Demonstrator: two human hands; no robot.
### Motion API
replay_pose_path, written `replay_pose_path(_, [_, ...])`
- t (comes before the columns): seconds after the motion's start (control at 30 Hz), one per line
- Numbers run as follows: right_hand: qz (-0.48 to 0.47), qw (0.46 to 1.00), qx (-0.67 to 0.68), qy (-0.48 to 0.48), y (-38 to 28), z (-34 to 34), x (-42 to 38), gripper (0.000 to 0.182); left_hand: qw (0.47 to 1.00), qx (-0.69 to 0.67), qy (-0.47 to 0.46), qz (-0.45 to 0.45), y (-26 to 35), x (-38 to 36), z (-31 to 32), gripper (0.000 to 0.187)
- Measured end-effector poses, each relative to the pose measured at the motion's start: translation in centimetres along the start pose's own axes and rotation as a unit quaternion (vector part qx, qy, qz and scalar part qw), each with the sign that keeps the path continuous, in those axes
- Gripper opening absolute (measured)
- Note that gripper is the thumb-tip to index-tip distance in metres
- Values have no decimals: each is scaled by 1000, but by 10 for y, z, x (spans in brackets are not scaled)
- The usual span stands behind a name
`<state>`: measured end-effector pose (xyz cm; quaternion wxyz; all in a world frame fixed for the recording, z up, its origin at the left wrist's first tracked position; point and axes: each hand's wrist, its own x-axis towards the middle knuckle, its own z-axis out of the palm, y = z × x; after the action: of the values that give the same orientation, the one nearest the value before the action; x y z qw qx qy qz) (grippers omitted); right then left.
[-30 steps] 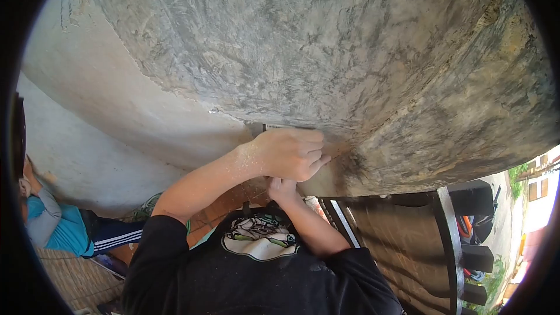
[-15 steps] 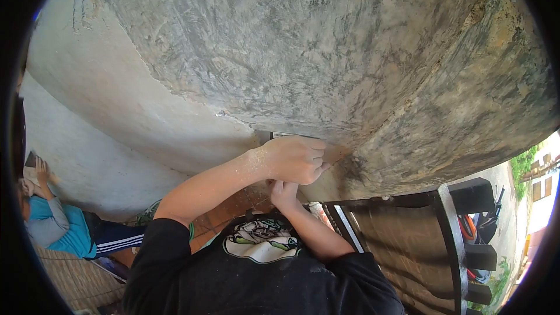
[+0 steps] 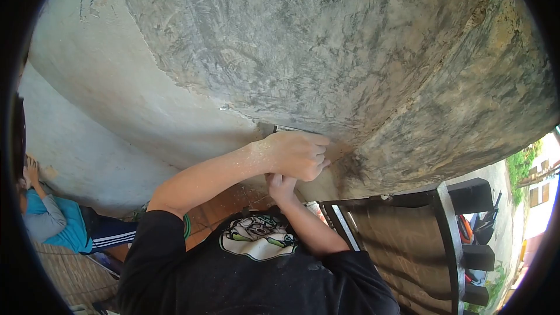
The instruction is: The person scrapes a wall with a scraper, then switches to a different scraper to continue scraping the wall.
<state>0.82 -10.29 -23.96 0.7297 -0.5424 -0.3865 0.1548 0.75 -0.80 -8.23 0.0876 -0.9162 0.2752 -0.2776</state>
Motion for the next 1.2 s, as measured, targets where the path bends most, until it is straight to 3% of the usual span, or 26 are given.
replay_pose_path(0.03, [87,994,21,-57,-5,-5,2,29,1000,3,0,3,-1,2,-4,21])
replay_pose_path(0.17, [78,989,113,-51,-13,1,1,31,1000,16,-2,9,-2,1,-2,23])
replay_pose_path(0.27, [-9,1000,-6,11,-8,6,2,35,1000,20,11,16,-2,-1,4,23])
replay_pose_path(0.33, [29,997,65,6,-14,5,5,37,1000,17,7,20,-4,2,0,23])
replay_pose_path(0.47, [87,995,19,-46,-6,-7,-3,36,999,17,38,-1,-3,0,-3,22])
replay_pose_path(0.67, [-7,999,51,12,9,3,4,32,1000,20,3,13,-12,8,-15,22])
replay_pose_path(0.73, [91,994,42,-37,15,-8,-6,31,1000,6,6,-2,-2,5,-10,22])
replay_pose_path(0.77, [92,994,41,-37,17,-9,-10,31,999,19,27,-7,1,0,2,22])
replay_pose_path(0.83, [-53,997,-48,5,7,0,-2,32,998,40,48,-2,-5,1,1,22])
replay_pose_path(0.87, [-56,997,-45,6,7,1,1,32,999,32,28,8,-7,1,-1,23])
replay_pose_path(0.93, [124,990,58,-35,2,-5,-1,33,1000,20,12,12,-5,3,-4,23])
replay_pose_path(0.97, [129,989,56,-35,1,0,-3,33,1000,24,14,12,-5,3,-4,23])
replay_pose_path(1.03, [-33,995,-3,90,-12,22,2,27,1000,25,14,13,-1,1,-1,24])
replay_pose_path(1.2, [-5,1000,7,30,-35,12,17,29,1000,2,-5,8,-6,6,-6,25])
